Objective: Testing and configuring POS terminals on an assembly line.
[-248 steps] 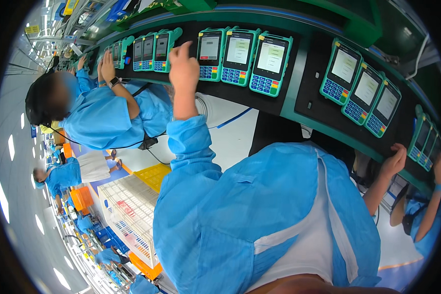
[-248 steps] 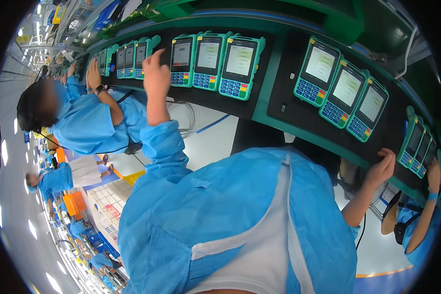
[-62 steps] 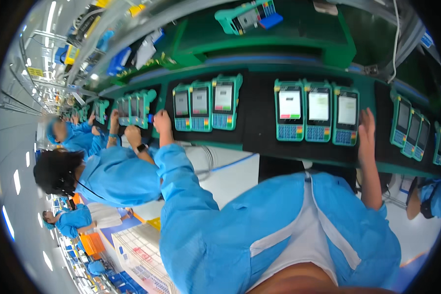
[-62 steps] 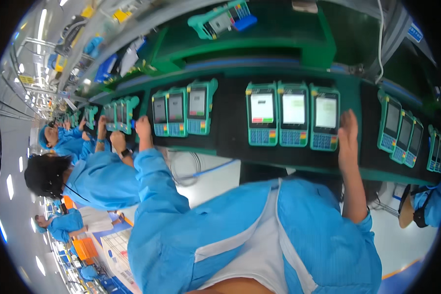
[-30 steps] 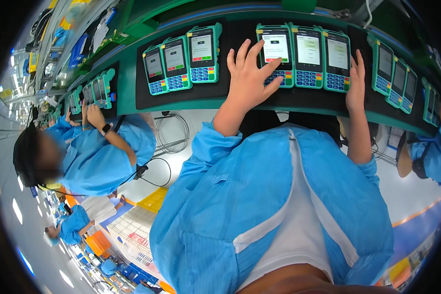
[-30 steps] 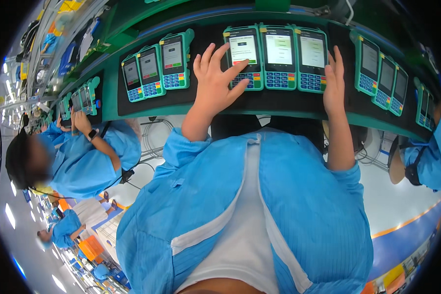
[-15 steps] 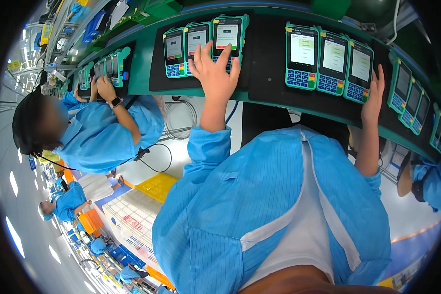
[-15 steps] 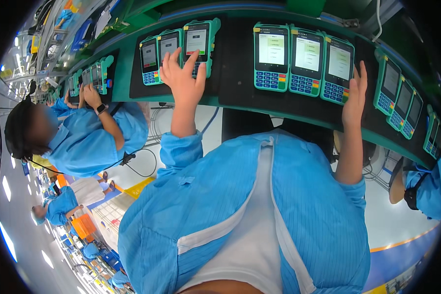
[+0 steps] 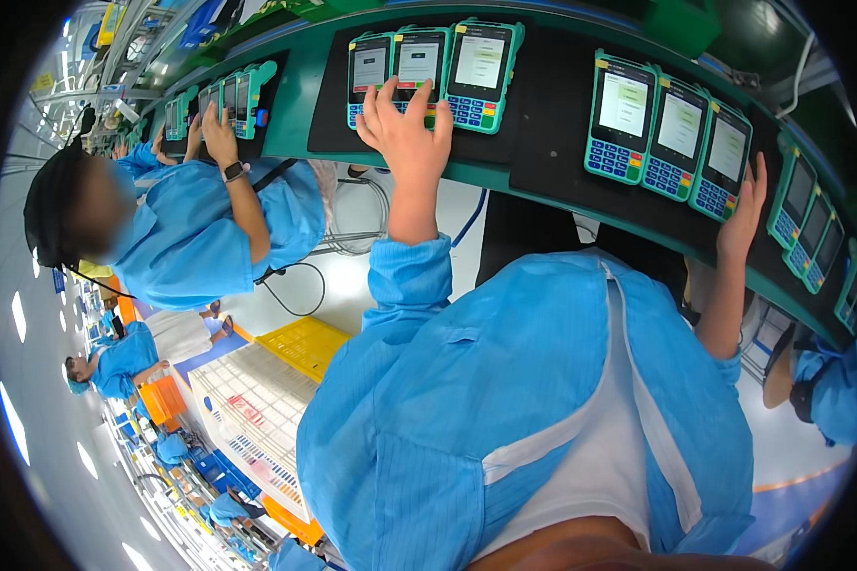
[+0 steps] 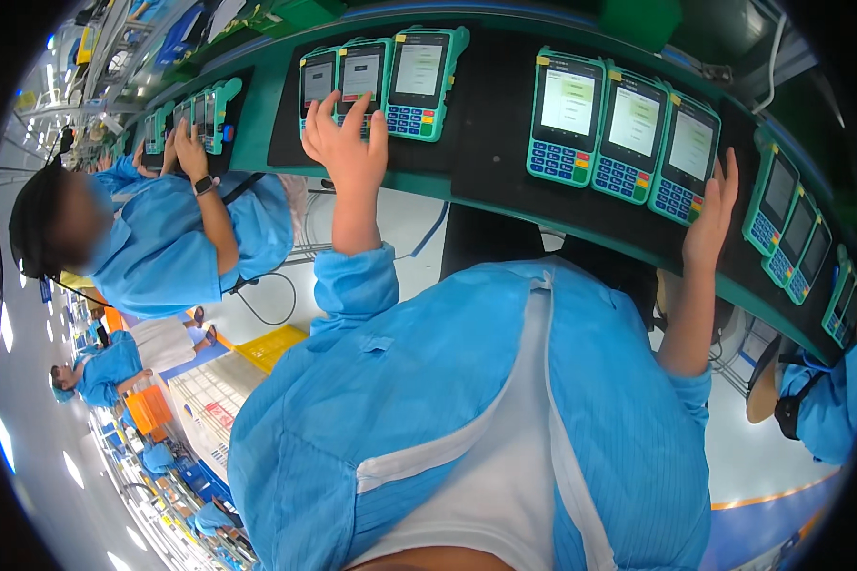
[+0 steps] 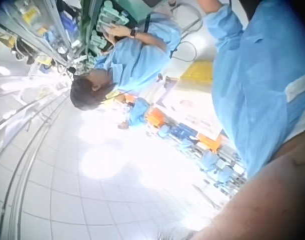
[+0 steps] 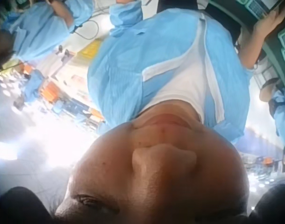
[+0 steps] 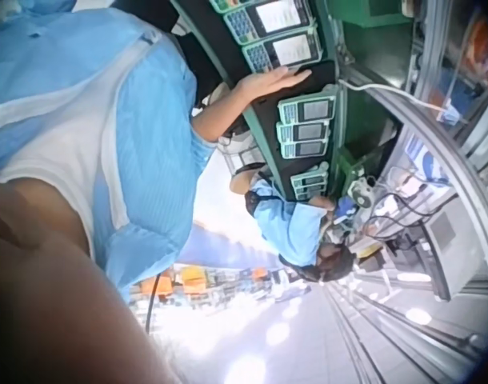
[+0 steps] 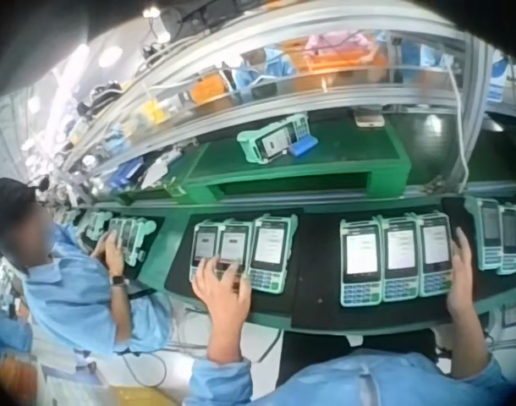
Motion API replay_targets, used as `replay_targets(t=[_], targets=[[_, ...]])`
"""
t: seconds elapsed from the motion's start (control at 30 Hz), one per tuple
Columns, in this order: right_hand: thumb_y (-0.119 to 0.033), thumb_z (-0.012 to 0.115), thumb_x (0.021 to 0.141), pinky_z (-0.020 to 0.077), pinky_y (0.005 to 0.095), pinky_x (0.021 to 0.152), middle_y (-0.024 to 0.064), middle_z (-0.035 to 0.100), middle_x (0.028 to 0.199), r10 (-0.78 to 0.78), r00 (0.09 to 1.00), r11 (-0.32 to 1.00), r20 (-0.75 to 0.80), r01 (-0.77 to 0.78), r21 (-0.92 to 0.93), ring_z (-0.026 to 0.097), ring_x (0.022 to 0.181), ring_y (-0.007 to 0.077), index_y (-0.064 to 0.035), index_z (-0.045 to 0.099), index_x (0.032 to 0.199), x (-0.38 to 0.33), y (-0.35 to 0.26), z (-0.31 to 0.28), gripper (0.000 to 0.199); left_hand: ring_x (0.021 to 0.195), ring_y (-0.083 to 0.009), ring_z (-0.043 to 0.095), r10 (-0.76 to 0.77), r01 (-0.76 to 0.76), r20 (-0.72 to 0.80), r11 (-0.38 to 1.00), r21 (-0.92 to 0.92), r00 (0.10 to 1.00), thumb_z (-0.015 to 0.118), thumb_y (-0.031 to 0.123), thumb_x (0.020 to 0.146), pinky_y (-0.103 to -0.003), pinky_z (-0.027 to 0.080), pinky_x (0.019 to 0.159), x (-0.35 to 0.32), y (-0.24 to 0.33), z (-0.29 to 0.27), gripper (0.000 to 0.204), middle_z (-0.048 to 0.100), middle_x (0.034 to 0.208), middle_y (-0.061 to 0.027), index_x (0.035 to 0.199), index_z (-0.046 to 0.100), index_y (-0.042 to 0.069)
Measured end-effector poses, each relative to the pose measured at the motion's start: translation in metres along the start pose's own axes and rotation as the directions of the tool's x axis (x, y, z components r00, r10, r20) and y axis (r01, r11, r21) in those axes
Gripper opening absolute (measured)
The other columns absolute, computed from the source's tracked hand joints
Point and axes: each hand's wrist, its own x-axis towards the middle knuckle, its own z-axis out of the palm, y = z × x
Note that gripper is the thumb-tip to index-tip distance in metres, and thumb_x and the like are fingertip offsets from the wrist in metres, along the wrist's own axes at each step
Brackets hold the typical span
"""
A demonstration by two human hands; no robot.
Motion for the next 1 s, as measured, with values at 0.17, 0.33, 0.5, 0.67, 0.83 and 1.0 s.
replay_targets(t=[0.17,0.33,0.5,0.67,0.83,1.0], targets=[[-0.025,0.038,0.101,0.0294,0.0354,0.11,0.0246,0.038,0.146,-0.025,1.0,0.998,-0.006,0.025,-0.052,0.042,0.131,0.0274,-0.0059,0.027,0.15,0.0,0.0,0.001,0.053,0.134,-0.0392,0.031,-0.045,0.044,0.022,0.998,0.045,0.999,0.064,0.031,0.082,-0.063,0.016,0.108,0.0,-0.003,0.003,0.031,0.049,0.131,-0.0157,0.108,0.072,0.018],[-0.023,0.036,0.101,0.0299,0.0362,0.111,0.0251,0.037,0.146,-0.037,0.999,0.995,-0.005,0.036,-0.097,0.042,0.132,0.0281,-0.0066,0.027,0.15,0.0,0.001,0.0,0.052,0.134,-0.04,0.031,-0.109,0.111,-0.044,0.993,0.048,0.993,0.064,0.031,0.082,-0.062,0.017,0.107,-0.001,-0.019,-0.003,0.033,0.049,0.132,-0.0159,0.112,0.071,0.019],[-0.023,0.036,0.101,0.0304,0.0362,0.11,0.0263,0.035,0.147,-0.004,1.0,0.999,-0.013,0.003,-0.045,0.042,0.132,0.0286,-0.0075,0.027,0.15,0.001,0.002,0.0,0.052,0.134,-0.0377,0.031,-0.039,0.041,-0.042,0.999,0.028,0.998,0.064,0.031,0.083,-0.06,0.016,0.108,0.001,-0.026,-0.003,0.03,0.049,0.133,-0.0113,0.111,0.071,0.023],[-0.025,0.039,0.101,0.0287,0.036,0.111,0.0263,0.037,0.146,-0.027,1.0,0.997,-0.007,0.026,-0.068,0.041,0.132,0.0283,-0.0061,0.027,0.15,0.001,0.0,0.0,0.054,0.136,-0.0381,0.029,-0.001,0.0,0.055,1.0,0.023,0.998,0.064,0.033,0.082,-0.063,0.015,0.108,-0.003,-0.022,0.001,0.032,0.047,0.136,-0.0117,0.113,0.071,0.025],[-0.027,0.041,0.101,0.0275,0.0359,0.111,0.0261,0.037,0.146,-0.029,0.999,0.996,-0.015,0.028,-0.081,0.041,0.132,0.0283,-0.0059,0.027,0.15,0.0,0.0,0.0,0.055,0.136,-0.0391,0.029,-0.121,0.124,-0.061,0.991,0.053,0.991,0.064,0.034,0.08,-0.063,0.013,0.108,-0.001,-0.043,-0.001,0.035,0.047,0.136,-0.0152,0.112,0.072,0.02],[-0.028,0.041,0.101,0.0273,0.036,0.111,0.0263,0.037,0.146,0.001,1.0,0.999,-0.022,-0.002,-0.047,0.041,0.133,0.0286,-0.0071,0.027,0.15,0.001,0.001,0.0,0.055,0.137,-0.0392,0.027,-0.187,0.189,-0.03,0.973,0.13,0.982,0.062,0.037,0.083,-0.062,0.013,0.109,0.001,-0.059,0.003,0.036,0.045,0.138,-0.0164,0.116,0.069,0.022]])
